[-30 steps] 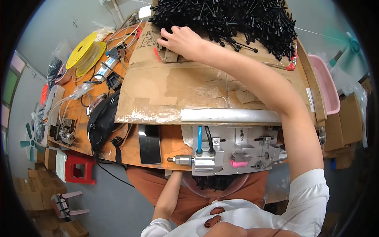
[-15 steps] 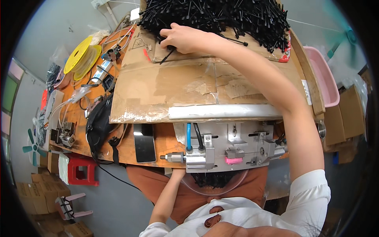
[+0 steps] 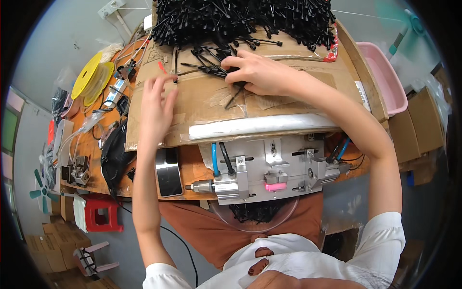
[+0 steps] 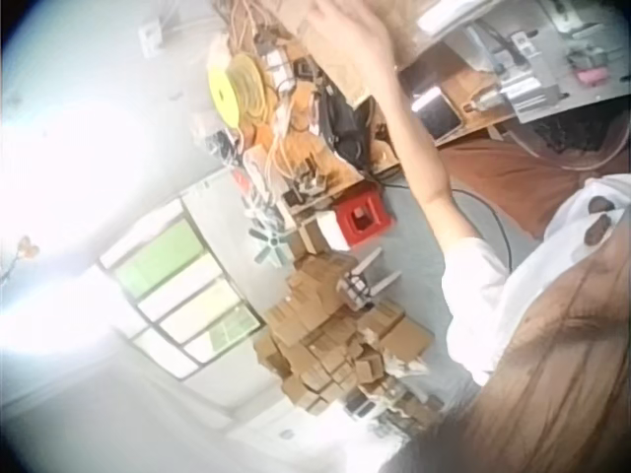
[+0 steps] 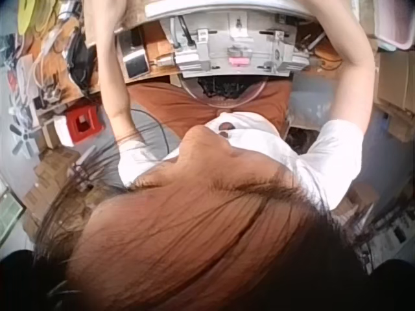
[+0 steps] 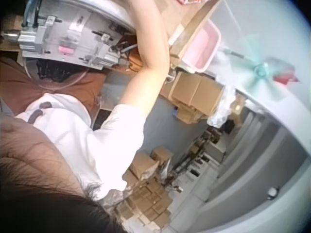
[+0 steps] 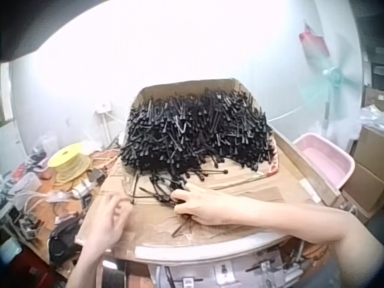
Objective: The person picks up a cable tie from a pile on a cardboard surface, places it into a machine, and processes it. They repeat this cycle, occasionally moving cable ties aside to reach others, and then drop the finished items into a container below.
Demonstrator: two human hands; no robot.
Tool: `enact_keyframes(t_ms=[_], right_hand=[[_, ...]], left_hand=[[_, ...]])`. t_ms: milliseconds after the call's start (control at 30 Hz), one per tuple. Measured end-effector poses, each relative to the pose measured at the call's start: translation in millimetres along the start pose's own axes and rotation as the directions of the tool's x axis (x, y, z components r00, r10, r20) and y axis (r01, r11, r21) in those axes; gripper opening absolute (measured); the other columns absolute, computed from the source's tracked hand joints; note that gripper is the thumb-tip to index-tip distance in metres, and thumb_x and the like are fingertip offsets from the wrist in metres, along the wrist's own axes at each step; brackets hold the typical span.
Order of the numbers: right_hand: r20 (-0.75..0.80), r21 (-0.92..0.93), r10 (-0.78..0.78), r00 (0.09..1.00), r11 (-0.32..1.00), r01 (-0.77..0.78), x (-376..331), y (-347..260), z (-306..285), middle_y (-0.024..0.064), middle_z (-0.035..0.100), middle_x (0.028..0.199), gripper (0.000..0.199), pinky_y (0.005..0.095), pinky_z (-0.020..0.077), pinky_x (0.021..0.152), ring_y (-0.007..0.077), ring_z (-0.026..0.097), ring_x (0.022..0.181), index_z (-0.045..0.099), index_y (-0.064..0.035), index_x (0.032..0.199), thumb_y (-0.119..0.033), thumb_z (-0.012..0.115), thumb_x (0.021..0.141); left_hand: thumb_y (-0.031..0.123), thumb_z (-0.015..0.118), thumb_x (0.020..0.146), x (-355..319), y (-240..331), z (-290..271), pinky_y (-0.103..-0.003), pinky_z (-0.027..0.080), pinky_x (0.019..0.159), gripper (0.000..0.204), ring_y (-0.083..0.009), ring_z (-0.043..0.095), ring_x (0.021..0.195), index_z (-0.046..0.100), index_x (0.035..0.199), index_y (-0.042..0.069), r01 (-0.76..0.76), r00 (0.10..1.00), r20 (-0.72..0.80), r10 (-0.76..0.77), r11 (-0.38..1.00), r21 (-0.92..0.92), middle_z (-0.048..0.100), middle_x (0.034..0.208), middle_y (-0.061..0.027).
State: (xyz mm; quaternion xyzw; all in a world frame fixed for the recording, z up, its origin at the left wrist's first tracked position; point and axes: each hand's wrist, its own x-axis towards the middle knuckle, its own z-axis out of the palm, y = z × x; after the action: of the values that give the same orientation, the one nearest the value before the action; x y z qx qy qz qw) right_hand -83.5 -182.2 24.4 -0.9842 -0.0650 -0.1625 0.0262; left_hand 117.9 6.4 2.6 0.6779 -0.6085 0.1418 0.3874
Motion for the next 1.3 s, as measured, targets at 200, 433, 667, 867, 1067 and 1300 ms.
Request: enact_keyframes(t_ms=[200, 433, 667, 867, 1067, 1300], right_hand=[[0.064, 0.051, 0.040, 0.997, 0.998, -0.043, -45, -13, -24, 0.0083, 0.051, 0.123, 0.032, 0.0385, 0.0481, 0.090, 0.0281, 0.049, 0.111, 0.065, -0.0088, 0.096, 0.007, 0.064, 0.068], [0.123, 0.020, 0.018, 0.992, 1.000, -0.020, -87, -7, -57, 0.0064, 0.052, 0.132, 0.039, 0.0410, 0.0398, 0.102, 0.0304, 0.043, 0.123, 0.067, -0.0152, 0.110, -0.002, 0.069, 0.074], [-0.005, -0.010, 0.309, 0.951, 0.951, -0.309, -73, -14, -91, 0.0080, 0.062, 0.099, 0.015, 0.0351, 0.0468, 0.081, 0.0251, 0.057, 0.096, 0.066, -0.0048, 0.092, -0.012, 0.070, 0.079], [0.011, -0.106, 0.304, 0.953, 0.948, -0.301, -68, -60, -65, 0.0167, 0.064, 0.075, 0.010, 0.0424, 0.0505, 0.072, 0.0346, 0.064, 0.079, 0.063, 0.0014, 0.077, -0.008, 0.067, 0.075], [0.136, -0.233, 0.444, 0.885, 0.883, -0.407, -38, -47, -31, 0.0121, 0.062, 0.083, 0.011, 0.0427, 0.0474, 0.073, 0.0332, 0.060, 0.085, 0.061, 0.0000, 0.083, -0.007, 0.068, 0.077], [-0.291, 0.063, 0.244, 0.925, 0.970, -0.236, -33, -36, -39, 0.0118, 0.061, 0.078, 0.011, 0.0376, 0.0478, 0.072, 0.0284, 0.060, 0.078, 0.059, 0.0021, 0.083, 0.001, 0.066, 0.073]], left_hand=[[-0.002, 0.066, 0.078, 42, -31, 35, -0.030, 0.048, 0.066, 0.025, -0.0198, 0.057, 0.068, 0.062, 0.101, 0.004, 0.013, 0.995, 0.100, -0.022, 0.996, 0.093, 0.058, 0.093, -0.0124], [-0.003, 0.065, 0.078, 22, 33, 16, -0.030, 0.048, 0.069, 0.014, -0.0188, 0.058, 0.071, 0.065, 0.092, -0.001, 0.079, 0.948, 0.312, -0.066, 0.996, -0.032, 0.060, 0.080, -0.0093], [-0.004, 0.063, 0.080, 2, 76, -21, -0.029, 0.047, 0.077, 0.020, -0.0191, 0.058, 0.081, 0.065, 0.099, 0.001, 0.172, 0.830, 0.555, -0.056, 0.972, -0.159, 0.059, 0.089, -0.0094], [-0.002, 0.067, 0.076, -11, 72, -23, -0.027, 0.044, 0.075, 0.020, -0.0152, 0.052, 0.077, 0.064, 0.096, 0.001, 0.222, 0.825, 0.562, -0.058, 0.948, -0.228, 0.054, 0.083, -0.0060], [0.014, 0.064, 0.090, 28, 47, -20, -0.021, 0.043, 0.082, 0.023, -0.0070, 0.053, 0.084, 0.064, 0.109, 0.000, 0.438, 0.881, 0.446, -0.156, 0.624, -0.647, 0.061, 0.094, 0.0016], [0.011, 0.062, 0.092, 27, 57, -28, -0.022, 0.042, 0.085, 0.024, -0.0070, 0.053, 0.088, 0.060, 0.114, 0.001, 0.402, 0.915, 0.381, -0.135, 0.382, -0.832, 0.059, 0.096, 0.0001]])
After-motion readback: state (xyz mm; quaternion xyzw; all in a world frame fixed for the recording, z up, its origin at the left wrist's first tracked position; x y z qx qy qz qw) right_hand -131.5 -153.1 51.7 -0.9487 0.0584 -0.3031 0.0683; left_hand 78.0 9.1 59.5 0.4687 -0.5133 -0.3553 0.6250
